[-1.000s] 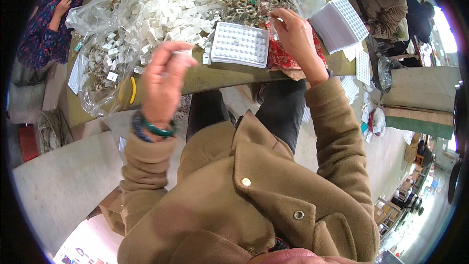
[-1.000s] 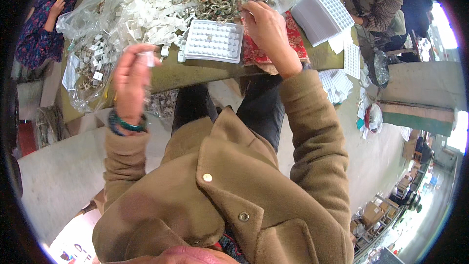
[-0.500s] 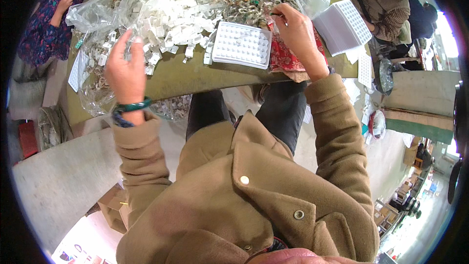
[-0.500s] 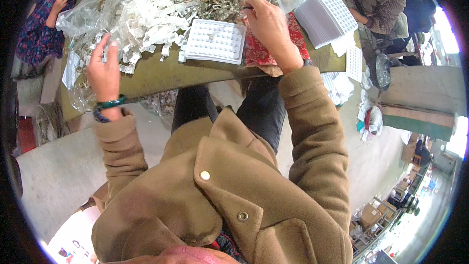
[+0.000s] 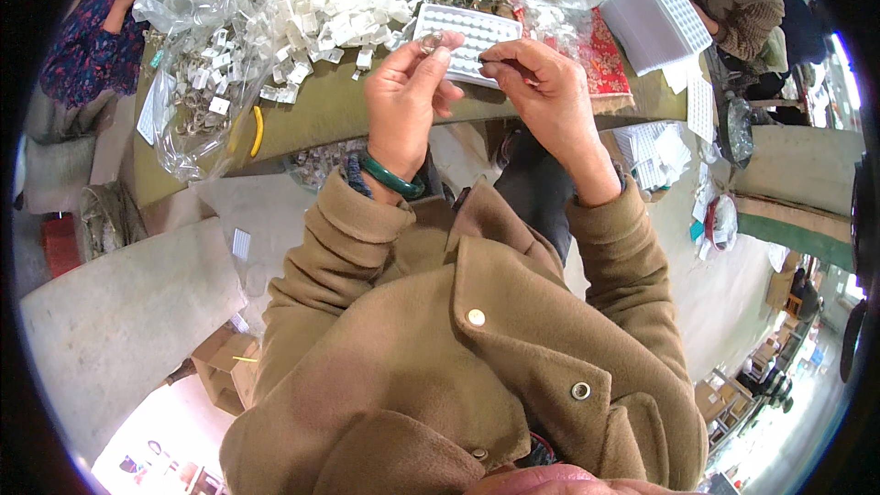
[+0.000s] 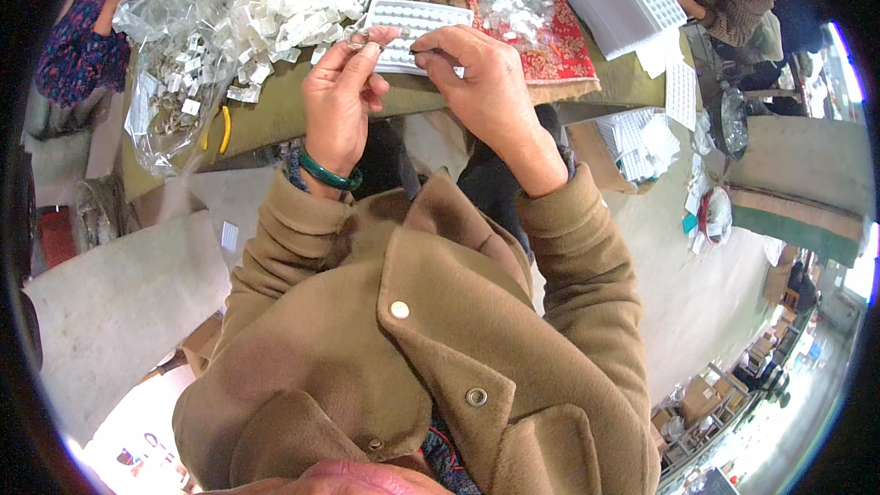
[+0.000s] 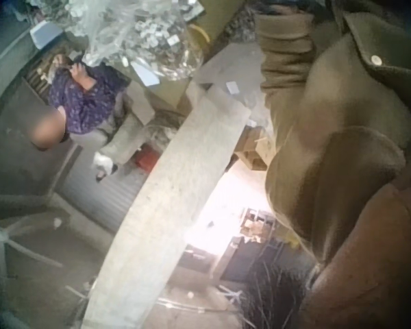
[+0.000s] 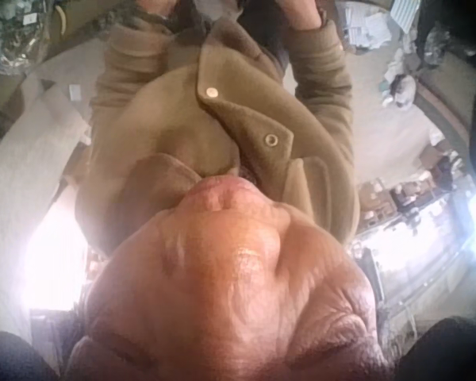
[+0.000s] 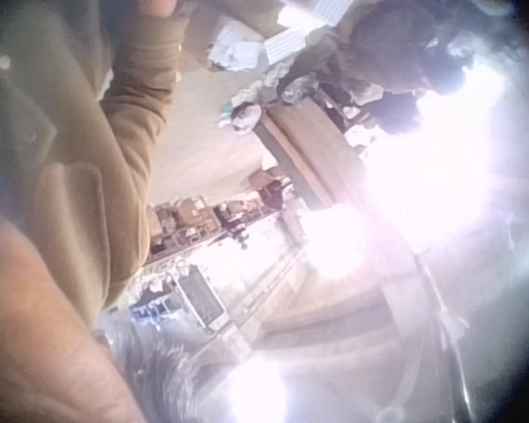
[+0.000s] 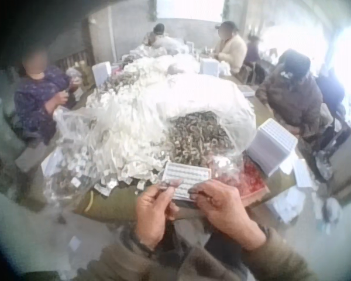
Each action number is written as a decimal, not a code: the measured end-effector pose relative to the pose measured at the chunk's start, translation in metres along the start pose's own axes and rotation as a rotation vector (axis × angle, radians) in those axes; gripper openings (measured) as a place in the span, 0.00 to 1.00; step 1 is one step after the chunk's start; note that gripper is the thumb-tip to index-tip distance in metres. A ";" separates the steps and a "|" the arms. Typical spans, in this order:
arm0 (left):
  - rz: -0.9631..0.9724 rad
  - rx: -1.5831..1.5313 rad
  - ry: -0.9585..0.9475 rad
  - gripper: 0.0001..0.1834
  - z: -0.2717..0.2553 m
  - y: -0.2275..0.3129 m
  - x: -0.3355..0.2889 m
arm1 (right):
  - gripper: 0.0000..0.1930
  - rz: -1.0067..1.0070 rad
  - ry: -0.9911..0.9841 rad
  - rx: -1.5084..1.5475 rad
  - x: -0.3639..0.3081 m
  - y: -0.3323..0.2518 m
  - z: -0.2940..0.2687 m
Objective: The person assembles small electronic components at a workbench. They pick up a white plastic housing, insert a small LED, and connect wires, then place the assembled unit into a compartmentalized tray. The process is repeated with multiple units.
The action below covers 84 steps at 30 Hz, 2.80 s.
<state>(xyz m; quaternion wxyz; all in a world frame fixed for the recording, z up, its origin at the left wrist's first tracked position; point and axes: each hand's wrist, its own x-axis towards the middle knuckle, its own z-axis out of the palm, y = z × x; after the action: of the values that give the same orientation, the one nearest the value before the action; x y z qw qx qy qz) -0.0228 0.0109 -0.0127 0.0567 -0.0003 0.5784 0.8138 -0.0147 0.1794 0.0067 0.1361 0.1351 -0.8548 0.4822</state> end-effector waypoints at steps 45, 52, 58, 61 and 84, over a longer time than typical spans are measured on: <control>-0.007 0.087 -0.110 0.04 0.004 -0.007 -0.032 | 0.04 0.562 0.140 1.274 -0.048 0.010 0.036; -0.221 -0.007 -0.124 0.04 -0.013 -0.006 -0.030 | 0.06 0.598 0.068 1.189 -0.049 0.011 0.041; -0.268 0.130 -0.071 0.02 -0.021 -0.008 -0.038 | 0.05 0.606 0.011 1.149 -0.048 0.009 0.040; -0.230 0.223 -0.057 0.04 -0.029 -0.008 -0.031 | 0.03 0.636 0.079 1.329 -0.048 0.009 0.038; -0.031 0.465 0.201 0.11 -0.095 0.007 0.013 | 0.03 0.513 0.033 0.897 -0.055 0.004 0.057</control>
<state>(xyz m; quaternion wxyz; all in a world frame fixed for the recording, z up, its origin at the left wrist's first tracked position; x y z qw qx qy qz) -0.0425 -0.0796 -0.0384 0.0100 -0.0773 0.7526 0.6538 0.0288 0.1379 -0.0449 -0.0444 -0.0415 -0.5675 0.8211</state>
